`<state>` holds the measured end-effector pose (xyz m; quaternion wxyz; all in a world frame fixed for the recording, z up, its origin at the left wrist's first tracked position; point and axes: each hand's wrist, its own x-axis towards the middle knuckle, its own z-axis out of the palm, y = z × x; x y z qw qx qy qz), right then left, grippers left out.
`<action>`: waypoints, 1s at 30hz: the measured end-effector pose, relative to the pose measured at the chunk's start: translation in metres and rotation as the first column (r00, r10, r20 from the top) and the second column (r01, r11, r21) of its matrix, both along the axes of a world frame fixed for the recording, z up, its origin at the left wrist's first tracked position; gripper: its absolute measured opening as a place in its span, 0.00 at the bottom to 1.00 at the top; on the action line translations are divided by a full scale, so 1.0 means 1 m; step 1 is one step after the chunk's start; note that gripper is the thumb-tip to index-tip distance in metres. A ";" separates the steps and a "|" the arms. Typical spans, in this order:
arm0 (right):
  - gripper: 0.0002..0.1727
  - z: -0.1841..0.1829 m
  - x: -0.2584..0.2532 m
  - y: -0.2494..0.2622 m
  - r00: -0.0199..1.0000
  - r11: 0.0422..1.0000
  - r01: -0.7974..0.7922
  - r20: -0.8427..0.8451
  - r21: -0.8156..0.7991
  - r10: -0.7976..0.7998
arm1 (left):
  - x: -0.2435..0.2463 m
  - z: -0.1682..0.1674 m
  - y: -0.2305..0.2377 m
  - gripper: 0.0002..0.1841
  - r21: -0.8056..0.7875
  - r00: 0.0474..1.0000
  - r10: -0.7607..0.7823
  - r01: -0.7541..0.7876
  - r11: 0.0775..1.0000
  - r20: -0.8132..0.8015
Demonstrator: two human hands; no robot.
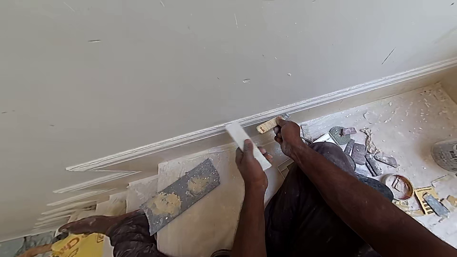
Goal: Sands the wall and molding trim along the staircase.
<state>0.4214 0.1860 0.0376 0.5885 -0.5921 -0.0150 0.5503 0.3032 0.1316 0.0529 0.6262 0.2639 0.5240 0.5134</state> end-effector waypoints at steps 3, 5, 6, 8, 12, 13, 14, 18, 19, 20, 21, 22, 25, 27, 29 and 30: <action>0.16 0.000 0.003 0.001 0.997 0.998 -0.059 0.038 -0.030 0.060 | 0.011 -0.005 -0.003 0.16 0.045 0.982 0.180 -0.183 0.982 0.056; 0.17 -0.001 0.007 0.000 0.988 0.992 -0.113 0.098 -0.053 0.118 | 0.021 -0.008 -0.009 0.18 -0.013 0.999 -0.033 0.033 0.999 -0.028; 0.17 -0.002 0.010 -0.001 0.979 0.988 -0.140 0.139 -0.070 0.148 | 0.026 -0.009 -0.011 0.20 -0.057 0.977 -0.195 0.191 0.980 -0.081; 0.17 -0.001 0.016 -0.007 0.966 0.981 -0.180 0.173 -0.077 0.191 | 0.032 -0.010 -0.023 0.25 -0.082 0.933 -0.342 0.334 0.939 -0.115; 0.15 -0.003 0.018 -0.010 0.985 0.987 -0.161 0.058 -0.014 0.162 | 0.027 -0.009 -0.035 0.17 0.117 0.998 0.060 -0.060 0.991 0.005; 0.14 -0.003 0.018 -0.010 0.987 0.988 -0.154 0.044 -0.009 0.154 | 0.025 -0.010 -0.031 0.16 0.140 0.984 0.176 -0.178 0.974 0.033; 0.14 -0.003 0.017 -0.009 0.988 0.989 -0.148 0.038 -0.007 0.148 | 0.025 -0.011 -0.025 0.16 0.130 0.965 0.256 -0.260 0.957 0.048; 0.15 -0.002 0.016 -0.008 0.992 0.992 -0.123 0.041 -0.012 0.123 | 0.029 -0.011 -0.015 0.18 -0.060 0.999 0.023 -0.025 0.998 -0.030; 0.15 -0.002 0.017 -0.008 0.992 0.992 -0.122 0.043 -0.013 0.122 | 0.028 -0.009 -0.015 0.18 -0.084 0.999 -0.034 0.031 0.996 -0.030; 0.15 -0.003 0.018 -0.009 0.991 0.992 -0.124 0.047 -0.013 0.124 | 0.026 -0.007 -0.015 0.17 -0.083 0.999 -0.027 0.025 0.996 -0.020; 0.15 -0.003 0.018 -0.009 0.991 0.992 -0.126 0.051 -0.015 0.126 | 0.023 -0.006 -0.016 0.16 -0.057 0.999 0.032 -0.032 0.998 -0.005; 0.15 -0.003 0.017 -0.008 0.991 0.992 -0.126 0.051 -0.014 0.127 | 0.022 -0.006 -0.016 0.15 -0.024 0.993 0.121 -0.120 0.992 0.012; 0.15 -0.001 0.016 -0.008 0.991 0.992 -0.125 0.038 -0.009 0.125 | 0.030 -0.011 -0.016 0.16 0.013 0.961 0.275 -0.276 0.961 0.029; 0.16 0.000 0.017 -0.007 0.994 0.994 -0.108 0.030 -0.010 0.108 | 0.035 -0.012 -0.019 0.18 -0.054 0.997 0.082 -0.082 0.995 -0.009; 0.15 0.000 0.020 -0.008 0.996 0.996 -0.093 0.016 -0.003 0.093 | 0.031 -0.005 -0.017 0.19 -0.103 0.997 -0.071 0.068 0.992 -0.026; 0.15 -0.001 0.021 -0.008 0.996 0.996 -0.092 0.020 -0.001 0.092 | 0.026 -0.002 -0.017 0.18 -0.079 0.998 -0.059 0.057 0.995 -0.023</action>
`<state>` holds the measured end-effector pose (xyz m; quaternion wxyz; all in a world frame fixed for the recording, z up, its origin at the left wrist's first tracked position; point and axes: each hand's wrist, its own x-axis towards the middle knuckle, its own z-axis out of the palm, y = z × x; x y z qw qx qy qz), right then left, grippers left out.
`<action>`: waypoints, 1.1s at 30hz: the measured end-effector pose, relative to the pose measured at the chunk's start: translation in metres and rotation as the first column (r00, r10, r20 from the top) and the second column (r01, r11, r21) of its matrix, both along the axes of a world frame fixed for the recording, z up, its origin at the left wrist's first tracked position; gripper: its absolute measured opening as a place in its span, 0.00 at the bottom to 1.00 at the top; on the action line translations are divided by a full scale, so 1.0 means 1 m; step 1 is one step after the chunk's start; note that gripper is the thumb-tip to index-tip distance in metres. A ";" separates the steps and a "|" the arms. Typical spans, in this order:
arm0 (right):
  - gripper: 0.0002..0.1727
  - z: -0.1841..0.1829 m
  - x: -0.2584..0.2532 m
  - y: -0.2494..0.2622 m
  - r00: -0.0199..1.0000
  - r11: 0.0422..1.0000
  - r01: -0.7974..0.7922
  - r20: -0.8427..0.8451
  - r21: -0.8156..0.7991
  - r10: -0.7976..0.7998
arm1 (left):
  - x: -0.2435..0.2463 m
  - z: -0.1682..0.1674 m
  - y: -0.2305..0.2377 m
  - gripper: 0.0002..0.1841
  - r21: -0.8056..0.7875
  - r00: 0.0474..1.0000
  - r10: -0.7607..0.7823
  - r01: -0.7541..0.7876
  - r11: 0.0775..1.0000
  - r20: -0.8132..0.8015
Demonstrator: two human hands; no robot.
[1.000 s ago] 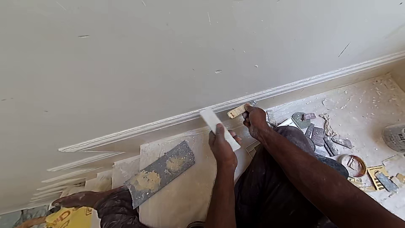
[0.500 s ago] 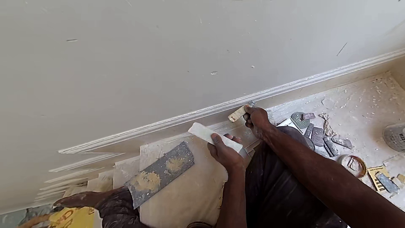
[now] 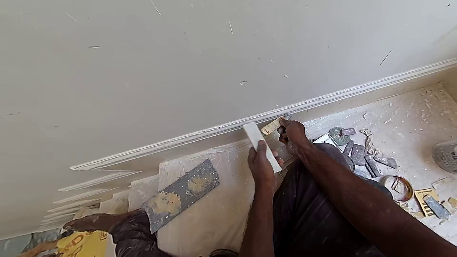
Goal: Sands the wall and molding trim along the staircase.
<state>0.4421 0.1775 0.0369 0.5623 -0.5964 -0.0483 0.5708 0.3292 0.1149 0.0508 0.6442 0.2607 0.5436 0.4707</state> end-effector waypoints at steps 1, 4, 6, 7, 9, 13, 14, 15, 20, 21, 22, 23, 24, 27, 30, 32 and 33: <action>0.15 0.000 0.000 0.000 1.000 1.000 -0.003 0.010 0.000 0.003 | -0.003 0.002 0.001 0.16 0.039 0.998 0.065 -0.065 0.997 0.019; 0.15 0.001 0.000 0.001 1.000 1.000 -0.006 0.020 -0.006 0.007 | 0.000 -0.001 0.005 0.16 0.088 0.945 0.316 -0.323 0.942 0.083; 0.16 0.002 0.000 0.001 1.000 1.000 -0.002 0.021 -0.015 0.003 | 0.009 -0.009 0.003 0.18 0.078 0.972 0.231 -0.233 0.969 0.040; 0.16 0.002 0.001 0.001 1.000 1.000 0.001 0.018 -0.020 -0.001 | 0.011 -0.011 0.001 0.19 0.049 0.994 0.112 -0.112 0.992 0.015; 0.17 0.003 0.005 -0.001 1.000 1.000 0.006 0.014 -0.023 -0.006 | 0.009 -0.006 0.000 0.18 0.019 1.000 -0.019 0.019 1.000 -0.002; 0.17 0.004 0.006 -0.002 0.999 0.999 -0.014 0.034 -0.041 0.015 | 0.006 -0.003 0.001 0.14 0.128 0.960 0.264 -0.274 0.953 0.093; 0.17 0.004 0.005 -0.001 0.999 0.999 -0.013 0.036 -0.045 0.015 | 0.008 -0.005 0.003 0.15 0.130 0.946 0.309 -0.320 0.939 0.095; 0.17 0.004 0.005 0.000 0.999 0.999 -0.012 0.042 -0.049 0.014 | 0.011 -0.008 0.003 0.17 0.123 0.955 0.288 -0.295 0.948 0.072; 0.17 0.003 0.010 -0.003 0.999 0.999 0.021 0.039 -0.040 -0.020 | 0.004 -0.004 0.004 0.18 0.027 0.999 -0.028 0.027 0.999 0.037; 0.17 0.004 0.011 -0.002 0.999 0.999 0.023 0.031 -0.031 -0.022 | 0.002 -0.003 0.006 0.16 0.073 0.997 0.046 -0.051 0.996 0.062; 0.16 0.004 0.011 -0.003 0.999 0.999 0.026 0.025 -0.028 -0.025 | 0.002 -0.002 0.006 0.16 0.104 0.986 0.145 -0.154 0.983 0.084; 0.16 0.004 0.010 -0.003 0.999 0.999 0.031 0.018 -0.029 -0.031 | 0.004 -0.003 0.007 0.16 0.123 0.967 0.235 -0.246 0.961 0.096; 0.16 0.005 0.009 -0.002 0.999 0.999 0.033 0.014 -0.030 -0.033 | 0.007 -0.005 0.007 0.17 0.132 0.958 0.275 -0.284 0.950 0.087; 0.16 0.004 0.011 -0.001 0.999 0.999 0.037 0.017 -0.039 -0.036 | 0.012 -0.009 0.004 0.20 0.044 1.000 -0.017 0.018 0.999 -0.024; 0.17 0.003 0.015 -0.003 0.998 0.997 0.055 0.006 -0.049 -0.055 | 0.008 -0.001 0.004 0.18 0.033 0.999 -0.053 0.053 0.998 0.005; 0.17 0.004 0.015 -0.003 0.998 0.997 0.065 -0.001 -0.050 -0.065 | 0.009 0.002 0.005 0.15 0.105 0.985 0.151 -0.160 0.982 0.087; 0.17 0.003 0.015 -0.003 0.998 0.996 0.069 -0.003 -0.053 -0.070 | 0.012 0.002 0.006 0.16 0.116 0.963 0.248 -0.261 0.959 0.109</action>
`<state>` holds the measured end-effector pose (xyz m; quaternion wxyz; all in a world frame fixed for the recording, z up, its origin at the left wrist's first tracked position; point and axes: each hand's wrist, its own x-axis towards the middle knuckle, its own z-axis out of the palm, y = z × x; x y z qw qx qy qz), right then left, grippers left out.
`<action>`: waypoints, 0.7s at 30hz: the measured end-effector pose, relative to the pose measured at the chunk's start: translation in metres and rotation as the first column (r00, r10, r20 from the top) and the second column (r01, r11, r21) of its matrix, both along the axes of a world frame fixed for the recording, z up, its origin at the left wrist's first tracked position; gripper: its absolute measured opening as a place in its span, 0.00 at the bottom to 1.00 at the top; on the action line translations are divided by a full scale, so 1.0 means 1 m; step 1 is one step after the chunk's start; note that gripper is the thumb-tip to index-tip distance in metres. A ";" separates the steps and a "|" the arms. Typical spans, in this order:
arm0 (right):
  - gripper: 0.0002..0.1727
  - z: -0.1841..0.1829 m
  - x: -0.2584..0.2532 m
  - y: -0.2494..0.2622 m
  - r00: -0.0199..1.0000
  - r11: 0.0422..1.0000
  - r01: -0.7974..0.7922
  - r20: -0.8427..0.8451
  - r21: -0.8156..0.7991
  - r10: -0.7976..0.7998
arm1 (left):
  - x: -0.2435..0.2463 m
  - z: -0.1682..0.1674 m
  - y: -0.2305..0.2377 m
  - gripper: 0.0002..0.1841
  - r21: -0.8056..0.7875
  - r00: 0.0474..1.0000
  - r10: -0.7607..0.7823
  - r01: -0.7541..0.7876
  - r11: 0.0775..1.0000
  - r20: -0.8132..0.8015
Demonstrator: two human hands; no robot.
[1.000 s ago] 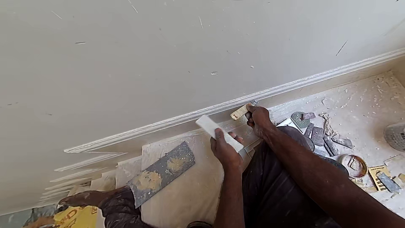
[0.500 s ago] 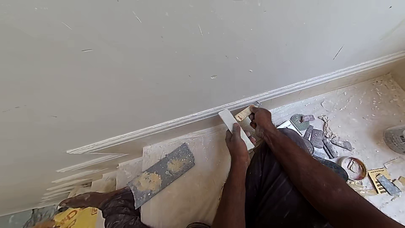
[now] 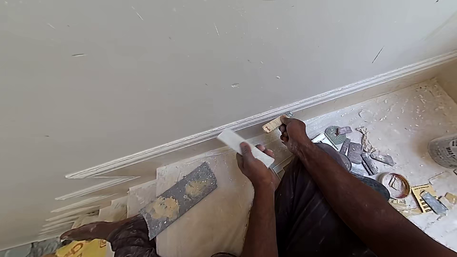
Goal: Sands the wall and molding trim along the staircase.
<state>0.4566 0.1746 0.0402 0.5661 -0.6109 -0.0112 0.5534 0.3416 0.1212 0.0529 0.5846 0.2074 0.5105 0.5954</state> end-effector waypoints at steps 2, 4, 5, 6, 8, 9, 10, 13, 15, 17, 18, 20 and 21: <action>0.17 0.001 0.000 0.002 1.000 1.000 -0.005 0.009 0.005 0.005 | 0.011 -0.001 0.005 0.17 -0.031 0.998 0.044 -0.045 0.999 -0.039; 0.17 0.001 0.000 0.003 1.000 1.000 -0.004 0.021 0.009 0.004 | 0.014 -0.003 0.007 0.18 -0.153 0.974 -0.212 0.198 0.968 -0.081; 0.17 0.000 0.001 0.002 1.000 1.000 0.004 0.022 0.009 -0.004 | 0.014 -0.002 0.007 0.18 -0.192 0.957 -0.281 0.263 0.945 -0.073; 0.17 0.000 0.002 0.002 1.000 1.000 0.006 0.017 0.010 -0.006 | 0.010 0.000 0.006 0.18 -0.190 0.954 -0.292 0.275 0.943 -0.070; 0.17 0.000 0.002 0.002 1.000 1.000 0.009 0.007 0.007 -0.009 | 0.003 0.003 0.001 0.16 -0.089 0.980 -0.193 0.188 0.978 -0.049; 0.18 0.000 0.002 0.002 1.000 1.000 0.013 0.000 0.007 -0.013 | 0.002 0.003 0.001 0.16 -0.042 0.995 -0.100 0.099 0.994 -0.026; 0.17 0.000 0.002 0.002 1.000 1.000 0.015 -0.004 0.006 -0.015 | 0.005 0.003 0.002 0.16 -0.013 1.000 -0.011 0.011 1.000 -0.012; 0.17 -0.001 0.002 0.004 0.999 1.000 0.015 0.045 0.008 -0.016 | 0.018 -0.001 0.008 0.17 -0.080 0.987 -0.129 0.122 0.989 -0.092; 0.16 -0.005 0.010 0.004 0.994 0.997 0.072 0.083 0.020 -0.073 | 0.022 -0.001 0.005 0.17 -0.169 0.934 -0.341 0.321 0.932 -0.106; 0.16 -0.002 0.020 0.007 0.989 0.991 0.134 0.061 0.024 -0.135 | 0.026 0.002 -0.003 0.16 -0.091 0.948 -0.308 0.301 0.949 -0.082; 0.17 -0.001 0.023 0.007 0.987 0.988 0.154 0.052 0.021 -0.155 | 0.026 0.002 -0.008 0.15 -0.036 0.965 -0.255 0.253 0.967 -0.062; 0.18 -0.001 0.023 0.004 0.981 0.982 0.190 0.045 0.003 -0.190 | 0.024 0.000 -0.016 0.16 0.017 0.988 -0.151 0.151 0.988 -0.029; 0.19 -0.002 0.021 0.003 0.978 0.979 0.203 0.051 -0.008 -0.202 | 0.021 -0.003 -0.017 0.16 0.018 0.994 -0.104 0.105 0.994 -0.035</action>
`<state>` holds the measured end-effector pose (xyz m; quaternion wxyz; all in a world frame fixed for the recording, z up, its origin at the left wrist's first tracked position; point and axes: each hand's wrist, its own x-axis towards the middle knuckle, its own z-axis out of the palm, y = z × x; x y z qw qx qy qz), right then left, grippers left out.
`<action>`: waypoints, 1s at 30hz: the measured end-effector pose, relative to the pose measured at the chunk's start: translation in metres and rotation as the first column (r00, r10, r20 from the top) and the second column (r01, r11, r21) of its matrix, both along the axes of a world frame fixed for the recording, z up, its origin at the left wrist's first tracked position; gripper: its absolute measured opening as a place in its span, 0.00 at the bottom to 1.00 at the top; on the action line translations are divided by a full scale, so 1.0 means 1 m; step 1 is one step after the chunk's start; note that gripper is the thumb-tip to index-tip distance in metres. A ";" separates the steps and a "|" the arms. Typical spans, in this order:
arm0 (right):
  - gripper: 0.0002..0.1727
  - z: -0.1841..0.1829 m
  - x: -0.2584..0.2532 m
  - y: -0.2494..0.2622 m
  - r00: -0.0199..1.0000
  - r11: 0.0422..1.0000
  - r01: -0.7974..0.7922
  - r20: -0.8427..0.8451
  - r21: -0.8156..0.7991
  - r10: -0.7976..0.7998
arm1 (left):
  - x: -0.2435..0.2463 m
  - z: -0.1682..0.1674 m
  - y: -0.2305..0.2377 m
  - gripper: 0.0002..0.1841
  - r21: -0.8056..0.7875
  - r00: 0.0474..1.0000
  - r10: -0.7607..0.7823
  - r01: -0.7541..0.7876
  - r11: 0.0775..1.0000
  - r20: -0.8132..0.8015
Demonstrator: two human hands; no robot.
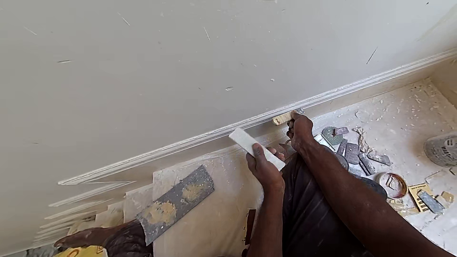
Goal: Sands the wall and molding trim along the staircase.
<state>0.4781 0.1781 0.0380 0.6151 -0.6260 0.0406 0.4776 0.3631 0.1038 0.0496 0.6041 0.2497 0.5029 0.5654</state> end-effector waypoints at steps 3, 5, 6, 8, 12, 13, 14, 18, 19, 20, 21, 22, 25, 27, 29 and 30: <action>0.20 -0.005 -0.017 -0.006 0.986 0.986 -0.159 0.038 -0.049 0.161 | -0.018 -0.017 -0.008 0.18 -0.060 0.994 0.018 -0.024 0.998 -0.112; 0.20 -0.005 -0.034 -0.013 0.901 0.904 -0.425 0.068 -0.052 0.428 | -0.034 -0.032 -0.015 0.17 -0.132 0.979 -0.002 -0.026 0.991 -0.205; 0.20 -0.004 -0.042 -0.015 0.844 0.849 -0.527 0.096 -0.046 0.528 | -0.042 -0.039 -0.018 0.18 -0.175 0.969 -0.032 -0.012 0.985 -0.245; 0.22 -0.003 -0.052 -0.014 0.777 0.797 -0.602 0.195 -0.047 0.598 | -0.060 -0.050 -0.025 0.20 -0.284 0.942 -0.134 0.043 0.958 -0.308; 0.22 -0.006 -0.048 -0.009 0.822 0.855 -0.519 0.268 -0.013 0.503 | -0.084 -0.068 -0.044 0.21 -0.424 0.872 -0.323 0.152 0.893 -0.367; 0.23 -0.005 -0.045 -0.009 0.840 0.865 -0.502 0.229 -0.015 0.491 | -0.087 -0.073 -0.049 0.21 -0.439 0.853 -0.351 0.164 0.883 -0.386; 0.23 -0.004 -0.043 -0.009 0.851 0.866 -0.499 0.177 -0.022 0.495 | -0.090 -0.076 -0.052 0.21 -0.446 0.837 -0.367 0.169 0.879 -0.406; 0.22 -0.003 -0.047 -0.012 0.795 0.802 -0.595 0.102 -0.060 0.598 | -0.105 -0.088 -0.054 0.23 -0.459 0.581 -0.490 0.214 0.862 -0.650; 0.22 -0.003 -0.049 -0.012 0.768 0.776 -0.628 0.113 -0.065 0.631 | -0.109 -0.086 -0.052 0.25 -0.497 0.482 -0.544 0.235 0.835 -0.686; 0.22 -0.003 -0.052 -0.012 0.736 0.746 -0.662 0.123 -0.071 0.665 | -0.112 -0.082 -0.051 0.27 -0.543 0.385 -0.600 0.257 0.799 -0.701; 0.22 -0.003 -0.055 -0.011 0.705 0.715 -0.695 0.128 -0.077 0.698 | -0.115 -0.079 -0.051 0.29 -0.589 0.287 -0.649 0.273 0.760 -0.704; 0.21 -0.002 -0.057 -0.010 0.676 0.687 -0.722 0.128 -0.080 0.726 | -0.117 -0.076 -0.050 0.30 -0.630 0.209 -0.687 0.282 0.724 -0.696; 0.19 -0.004 -0.060 -0.008 0.649 0.660 -0.748 0.128 -0.074 0.750 | -0.124 -0.067 -0.047 0.34 -0.727 0.005 -0.755 0.268 0.632 -0.655; 0.18 -0.005 -0.061 -0.007 0.643 0.656 -0.752 0.144 -0.070 0.753 | -0.125 -0.058 -0.044 0.36 -0.775 -0.160 -0.761 0.201 0.599 -0.629; 0.19 -0.006 -0.061 -0.006 0.625 0.643 -0.762 0.177 -0.070 0.760 | -0.129 -0.055 -0.044 0.31 -0.748 -0.242 -0.709 0.153 0.646 -0.662; 0.19 -0.007 -0.061 -0.006 0.614 0.635 -0.769 0.190 -0.071 0.766 | -0.133 -0.054 -0.043 0.28 -0.704 -0.232 -0.667 0.154 0.694 -0.708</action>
